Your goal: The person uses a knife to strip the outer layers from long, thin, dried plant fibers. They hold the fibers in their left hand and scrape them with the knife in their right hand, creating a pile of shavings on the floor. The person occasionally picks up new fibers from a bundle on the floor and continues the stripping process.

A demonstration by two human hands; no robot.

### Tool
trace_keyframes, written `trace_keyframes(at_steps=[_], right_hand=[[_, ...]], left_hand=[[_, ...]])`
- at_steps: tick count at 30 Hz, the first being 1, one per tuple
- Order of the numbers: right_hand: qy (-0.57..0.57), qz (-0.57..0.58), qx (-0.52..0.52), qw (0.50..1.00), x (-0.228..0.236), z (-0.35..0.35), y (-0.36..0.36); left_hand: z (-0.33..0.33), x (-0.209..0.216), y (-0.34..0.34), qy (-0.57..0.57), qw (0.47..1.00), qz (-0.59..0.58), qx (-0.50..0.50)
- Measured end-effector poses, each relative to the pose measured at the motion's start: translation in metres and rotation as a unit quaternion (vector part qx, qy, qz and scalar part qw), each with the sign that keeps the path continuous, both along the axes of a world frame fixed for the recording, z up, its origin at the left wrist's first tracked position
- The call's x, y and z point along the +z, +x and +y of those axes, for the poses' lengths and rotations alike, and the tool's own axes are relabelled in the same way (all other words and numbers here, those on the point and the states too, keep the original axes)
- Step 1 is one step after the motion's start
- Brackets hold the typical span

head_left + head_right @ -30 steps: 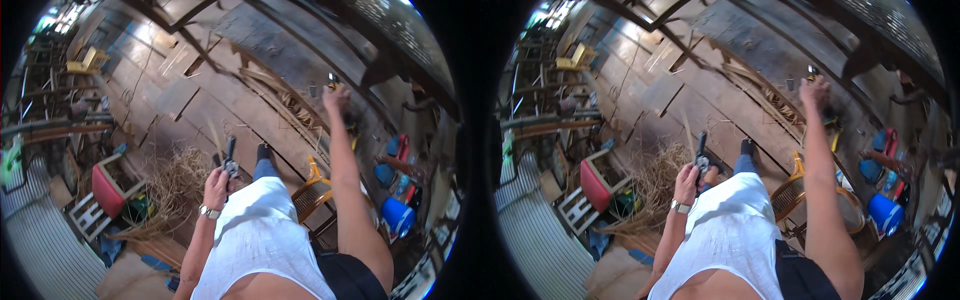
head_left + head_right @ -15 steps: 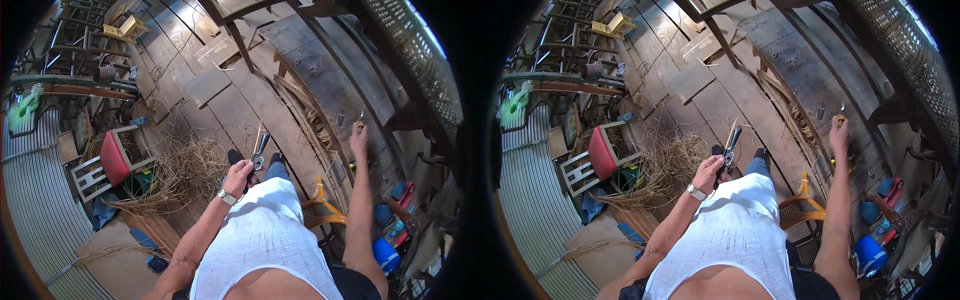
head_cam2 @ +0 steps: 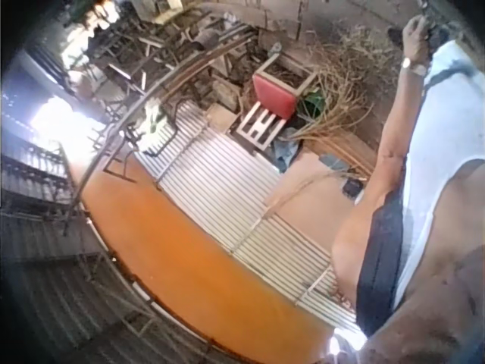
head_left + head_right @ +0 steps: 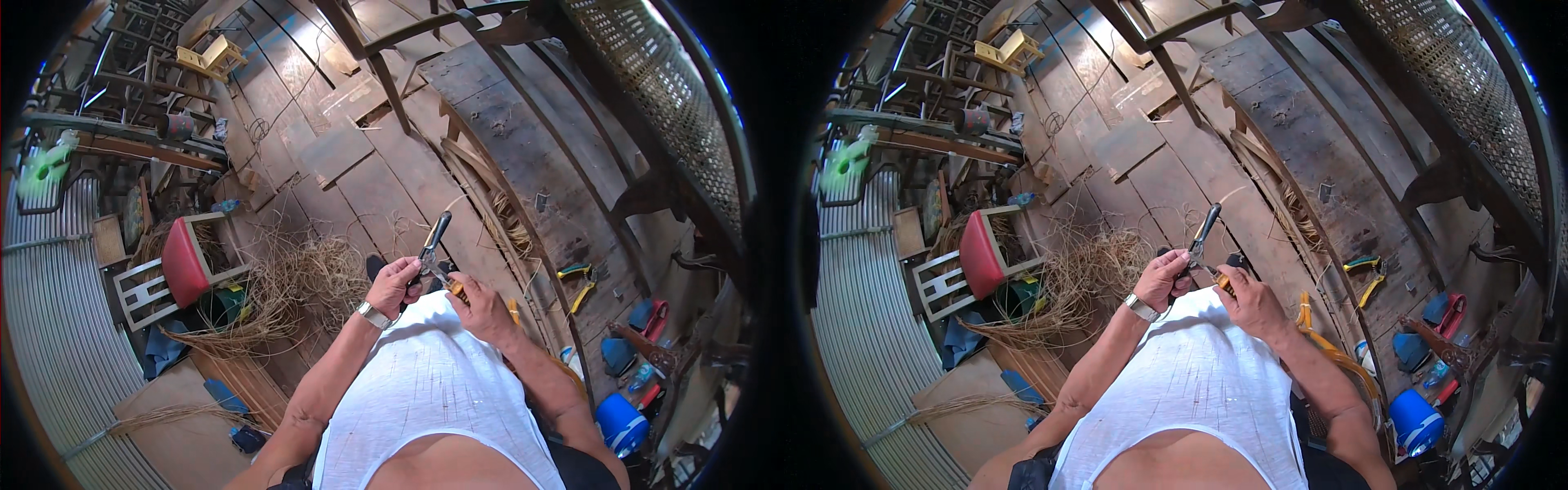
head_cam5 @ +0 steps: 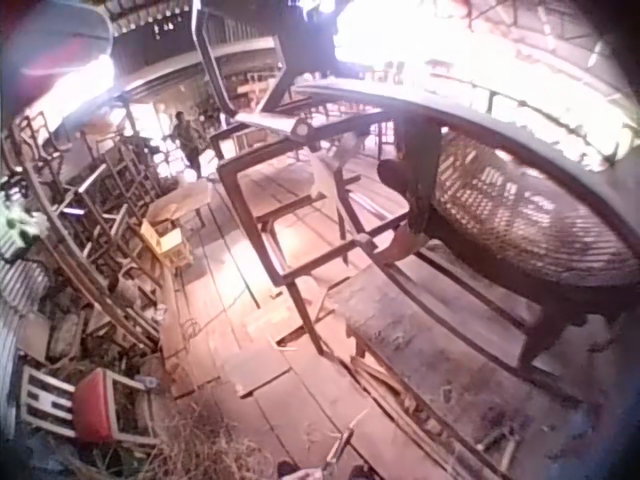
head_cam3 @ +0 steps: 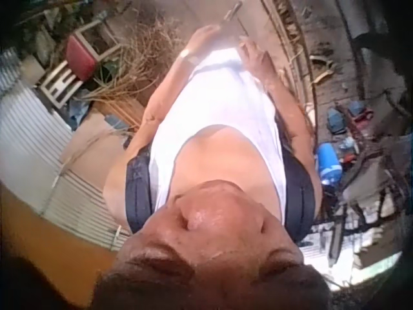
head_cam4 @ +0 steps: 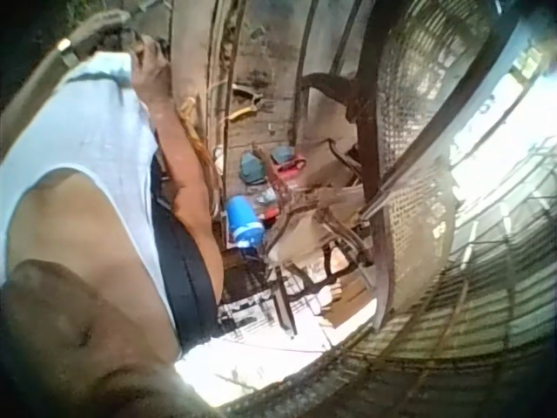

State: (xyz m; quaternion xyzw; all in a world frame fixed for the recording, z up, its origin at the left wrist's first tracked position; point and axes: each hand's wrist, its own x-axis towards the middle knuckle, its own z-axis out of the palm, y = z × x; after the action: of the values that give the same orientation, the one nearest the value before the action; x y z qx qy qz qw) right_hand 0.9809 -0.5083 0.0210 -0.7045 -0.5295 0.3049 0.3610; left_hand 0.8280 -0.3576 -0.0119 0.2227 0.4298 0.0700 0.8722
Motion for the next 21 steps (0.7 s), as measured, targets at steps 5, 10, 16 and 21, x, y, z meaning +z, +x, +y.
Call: trace_keyframes(at_steps=[5,10,16,21], right_hand=[[0.054,0.007,-0.006,0.998,0.014,0.000,0.006],[0.020,0.015,0.005,1.000,-0.005,-0.010,0.010],[0.066,0.022,-0.107,0.992,0.005,-0.023,0.022],[0.027,-0.034,-0.002,0.999,-0.011,-0.006,0.023]], left_hand=[[-0.007,-0.006,0.005,-0.006,1.000,-0.012,0.004],[-0.014,-0.001,0.017,0.005,1.000,0.004,0.008],[-0.010,0.000,0.018,-0.001,1.000,0.014,0.017],[-0.011,0.002,0.025,-0.008,1.000,0.003,0.012]])
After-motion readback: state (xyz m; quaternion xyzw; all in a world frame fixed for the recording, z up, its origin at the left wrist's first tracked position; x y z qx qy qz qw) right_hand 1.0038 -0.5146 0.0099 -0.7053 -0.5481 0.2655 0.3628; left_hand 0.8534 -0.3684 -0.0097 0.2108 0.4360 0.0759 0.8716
